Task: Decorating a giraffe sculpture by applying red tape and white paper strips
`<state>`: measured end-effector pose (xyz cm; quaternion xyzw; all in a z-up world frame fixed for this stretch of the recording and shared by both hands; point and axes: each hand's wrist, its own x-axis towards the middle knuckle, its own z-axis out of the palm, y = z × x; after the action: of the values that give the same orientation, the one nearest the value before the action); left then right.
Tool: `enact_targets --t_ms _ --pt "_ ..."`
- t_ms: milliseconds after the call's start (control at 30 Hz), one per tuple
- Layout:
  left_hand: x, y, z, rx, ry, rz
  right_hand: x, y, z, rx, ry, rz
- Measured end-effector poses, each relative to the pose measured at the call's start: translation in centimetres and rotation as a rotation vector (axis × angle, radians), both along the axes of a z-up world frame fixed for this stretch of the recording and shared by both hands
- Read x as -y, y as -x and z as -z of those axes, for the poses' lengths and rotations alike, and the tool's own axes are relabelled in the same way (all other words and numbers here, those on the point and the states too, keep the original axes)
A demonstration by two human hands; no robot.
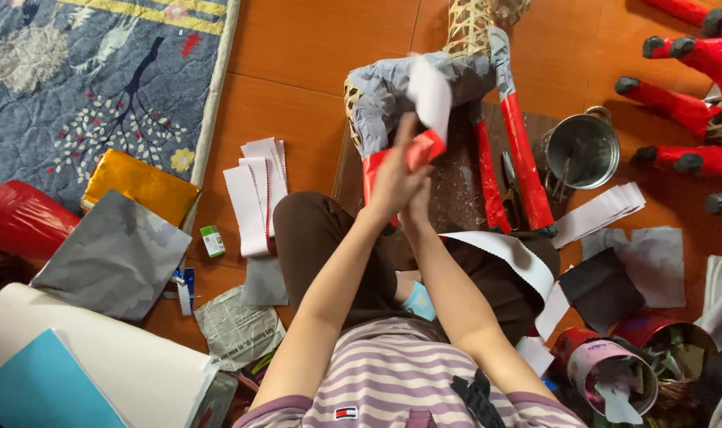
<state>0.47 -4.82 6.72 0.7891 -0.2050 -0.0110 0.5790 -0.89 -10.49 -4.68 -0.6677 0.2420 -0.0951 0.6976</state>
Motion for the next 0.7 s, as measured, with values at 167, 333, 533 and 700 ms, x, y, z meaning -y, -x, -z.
enact_targets --t_ms 167,333,533,700 --pt "-5.7 0.3 4.4 -0.729 -0.230 -0.263 0.9 -1.0 4.1 -0.152 -0.724 0.374" --pt "-5.2 -0.3 6.6 -0.837 -0.107 -0.282 3.1 0.1 4.7 -0.349 -0.862 0.289" --pt "-5.3 0.2 4.5 -0.822 -0.210 -0.290 3.8 3.2 2.8 -0.263 -0.359 0.358" --pt "-5.0 0.8 4.1 -0.814 -0.202 -0.272 -0.3 -0.8 -7.4 -0.357 0.274 -0.333"
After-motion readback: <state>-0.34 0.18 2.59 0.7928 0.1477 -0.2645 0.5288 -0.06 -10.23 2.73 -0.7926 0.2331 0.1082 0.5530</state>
